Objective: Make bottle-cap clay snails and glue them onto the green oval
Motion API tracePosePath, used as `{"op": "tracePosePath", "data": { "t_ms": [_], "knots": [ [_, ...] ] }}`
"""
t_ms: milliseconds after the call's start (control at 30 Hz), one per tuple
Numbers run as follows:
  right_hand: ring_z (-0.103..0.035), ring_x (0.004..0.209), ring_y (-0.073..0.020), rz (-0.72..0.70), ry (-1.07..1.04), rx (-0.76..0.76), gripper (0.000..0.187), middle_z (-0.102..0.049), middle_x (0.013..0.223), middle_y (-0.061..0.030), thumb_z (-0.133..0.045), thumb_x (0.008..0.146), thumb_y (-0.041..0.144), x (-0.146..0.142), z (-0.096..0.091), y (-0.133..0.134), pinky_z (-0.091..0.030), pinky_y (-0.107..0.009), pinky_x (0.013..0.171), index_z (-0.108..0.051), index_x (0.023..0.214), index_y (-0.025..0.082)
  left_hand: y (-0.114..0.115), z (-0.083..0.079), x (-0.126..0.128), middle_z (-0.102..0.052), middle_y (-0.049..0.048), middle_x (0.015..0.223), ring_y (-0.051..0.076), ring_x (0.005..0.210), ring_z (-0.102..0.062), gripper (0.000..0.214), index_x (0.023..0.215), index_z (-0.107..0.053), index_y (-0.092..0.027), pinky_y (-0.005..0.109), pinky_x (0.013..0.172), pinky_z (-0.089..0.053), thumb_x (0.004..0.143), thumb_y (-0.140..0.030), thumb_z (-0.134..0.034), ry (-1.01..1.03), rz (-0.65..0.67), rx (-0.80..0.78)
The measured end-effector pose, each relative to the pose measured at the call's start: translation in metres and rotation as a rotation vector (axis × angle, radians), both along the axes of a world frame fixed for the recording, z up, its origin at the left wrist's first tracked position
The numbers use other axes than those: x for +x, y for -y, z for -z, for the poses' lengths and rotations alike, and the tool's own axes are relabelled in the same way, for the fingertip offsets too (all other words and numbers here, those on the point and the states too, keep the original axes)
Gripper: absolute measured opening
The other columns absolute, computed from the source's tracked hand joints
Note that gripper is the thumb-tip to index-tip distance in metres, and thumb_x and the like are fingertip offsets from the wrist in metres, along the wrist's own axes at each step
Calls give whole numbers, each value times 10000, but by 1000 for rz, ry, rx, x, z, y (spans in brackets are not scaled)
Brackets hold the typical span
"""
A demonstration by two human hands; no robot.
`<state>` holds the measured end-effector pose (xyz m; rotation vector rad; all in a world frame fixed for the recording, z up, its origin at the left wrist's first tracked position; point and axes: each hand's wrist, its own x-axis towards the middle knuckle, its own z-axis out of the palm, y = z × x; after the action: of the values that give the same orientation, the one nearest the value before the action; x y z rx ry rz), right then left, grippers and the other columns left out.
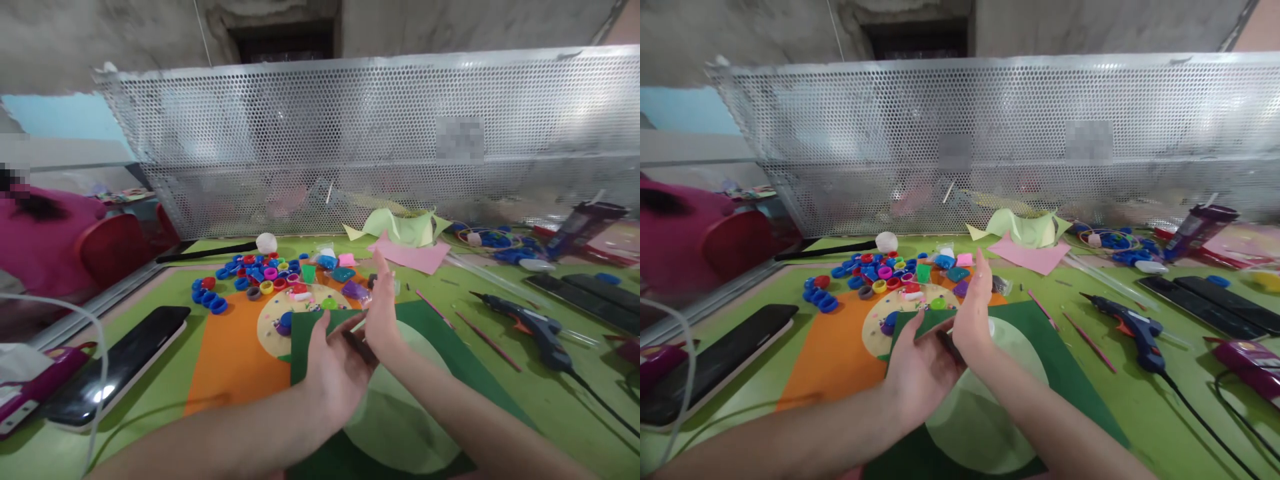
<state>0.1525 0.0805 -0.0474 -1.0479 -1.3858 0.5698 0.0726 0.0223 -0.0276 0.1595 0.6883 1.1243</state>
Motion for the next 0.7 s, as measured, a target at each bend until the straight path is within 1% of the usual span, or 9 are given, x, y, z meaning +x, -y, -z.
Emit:
{"op": "tracePosePath", "data": {
  "t_ms": [67,167,267,333,367,433,533,633,700],
  "knots": [
    [-485,1166,-252,5,94,14,582,-472,1317,-111,26,949,447,7,-6,0,-460,-422,838,-300,1395,261,-4,0,-6,-655,129,806,200,669,-645,467,894,-585,-85,329,712,-508,941,-449,-297,0,-9,7],
    [-566,1021,-214,-63,290,51,531,-602,1092,-103,-64,970,427,18,-16,8,-471,-351,780,-514,1146,207,-9,-3,-18,-658,171,961,230,833,-662,425,927,-568,-89,346,805,-501,948,-429,-312,-5,-41,55],
    [-605,754,-201,-210,578,95,355,-638,801,-52,-320,938,438,23,-18,19,-455,-324,658,-568,869,194,-12,-6,-32,-675,135,933,211,870,-663,315,955,-565,-110,327,833,-491,966,-318,-328,-49,-77,94],
    [-589,642,-207,-278,774,128,252,-627,689,-35,-521,854,413,21,-13,25,-420,-328,608,-570,761,183,-12,-5,-41,-688,108,915,198,876,-664,266,1014,-561,-125,316,827,-486,971,-248,-329,-97,-87,95],
    [-585,612,-211,-291,856,145,225,-624,656,-34,-584,819,380,18,-9,26,-404,-329,596,-570,724,176,-12,-4,-46,-692,101,941,195,905,-660,254,1055,-554,-131,313,833,-480,970,-228,-336,-120,-87,94],
    [-586,586,-212,-299,981,180,201,-634,636,-42,-621,806,322,12,-1,28,-382,-323,578,-572,692,165,-11,0,-53,-686,103,1040,193,992,-637,256,1128,-538,-134,310,857,-464,968,-198,-348,-157,-73,100],
    [-607,608,-200,-311,1087,227,158,-674,713,-41,-612,833,291,6,6,29,-371,-306,562,-592,744,162,-9,7,-62,-664,128,1133,204,1062,-609,271,1135,-559,-111,311,849,-454,961,-139,-354,-192,-19,135],
    [-593,560,-169,-332,1139,251,138,-665,677,1,-625,824,235,3,6,31,-369,-298,547,-584,707,174,-8,12,-69,-669,132,1136,207,1099,-592,272,1090,-606,-112,306,857,-443,948,-97,-374,-208,37,179],
    [-579,536,-159,-347,1148,250,153,-645,642,22,-660,796,234,0,5,35,-374,-293,534,-572,683,182,-6,15,-72,-658,107,1169,202,1156,-554,242,1079,-624,-146,297,881,-435,942,-130,-425,-237,78,238]
  ]
}}
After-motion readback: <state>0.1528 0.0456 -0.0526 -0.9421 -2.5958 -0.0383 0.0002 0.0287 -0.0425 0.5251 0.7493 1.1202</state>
